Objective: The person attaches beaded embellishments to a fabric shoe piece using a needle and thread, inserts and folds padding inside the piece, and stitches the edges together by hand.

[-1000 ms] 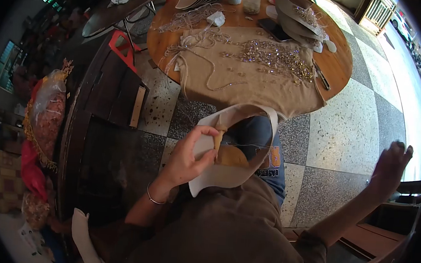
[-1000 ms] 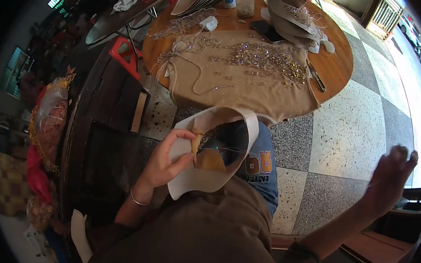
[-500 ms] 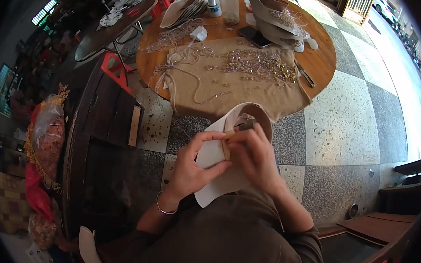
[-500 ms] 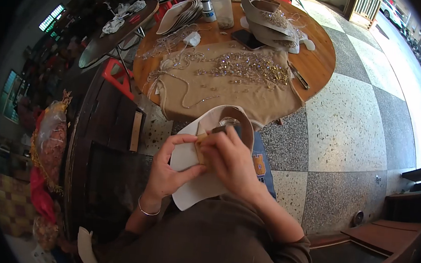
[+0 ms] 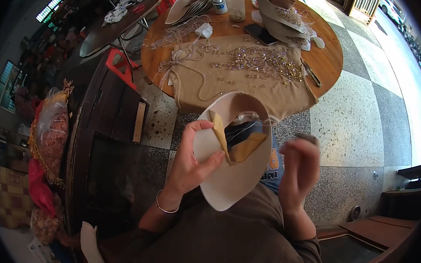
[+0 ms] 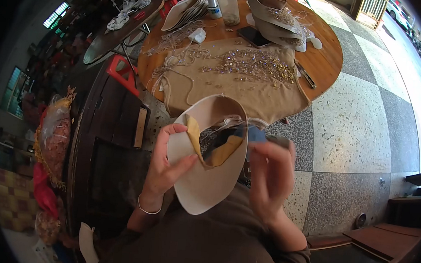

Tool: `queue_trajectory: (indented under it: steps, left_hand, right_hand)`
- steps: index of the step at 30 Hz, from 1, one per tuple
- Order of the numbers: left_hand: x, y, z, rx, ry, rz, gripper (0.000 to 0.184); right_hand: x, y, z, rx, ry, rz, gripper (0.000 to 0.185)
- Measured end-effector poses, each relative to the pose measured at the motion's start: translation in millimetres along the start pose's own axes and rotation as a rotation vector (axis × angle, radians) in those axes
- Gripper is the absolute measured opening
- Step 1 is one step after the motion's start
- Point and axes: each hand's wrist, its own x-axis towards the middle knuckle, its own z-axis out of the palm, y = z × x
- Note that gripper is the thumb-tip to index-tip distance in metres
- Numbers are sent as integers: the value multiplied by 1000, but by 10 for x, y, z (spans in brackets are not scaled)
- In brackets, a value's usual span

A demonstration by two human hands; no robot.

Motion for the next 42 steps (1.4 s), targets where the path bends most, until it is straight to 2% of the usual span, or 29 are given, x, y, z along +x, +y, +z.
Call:
queue_trajectory:
  steps: [2, 5, 8, 11, 14, 29, 32, 35, 42]
  left_hand:
    - [-18, 32, 14, -75, -3, -20, 53]
    - [-10, -20, 19, 20, 12, 46, 52]
    - [-54, 111, 86, -26, 16, -24, 51]
    - [-92, 139, 121, -51, 11, 14, 52]
    - [-100, 56, 113, 82, 10, 130, 51]
    - [-154, 55, 201, -7, 29, 129, 49]
    - [-166, 60, 210, -93, 37, 67, 49]
    - [-158, 58, 235, -324, 48, -39, 50]
    - [-151, 66, 251, -376, 18, -73, 49]
  right_hand:
    - [-17, -46, -118, -320, -42, -438, 20]
    - [-35, -172, -44, -366, -395, -476, 26]
    - [-94, -7, 75, -499, -484, -267, 27]
    - [-97, 72, 136, -482, -440, -243, 26]
    - [-98, 92, 157, -418, -412, -204, 25]
    - [-100, 93, 192, -397, -354, -161, 18]
    - [-142, 139, 212, -408, -312, -179, 16]
    - [-176, 183, 222, -409, -294, -219, 20]
    - [-151, 210, 243, -327, -258, -132, 19]
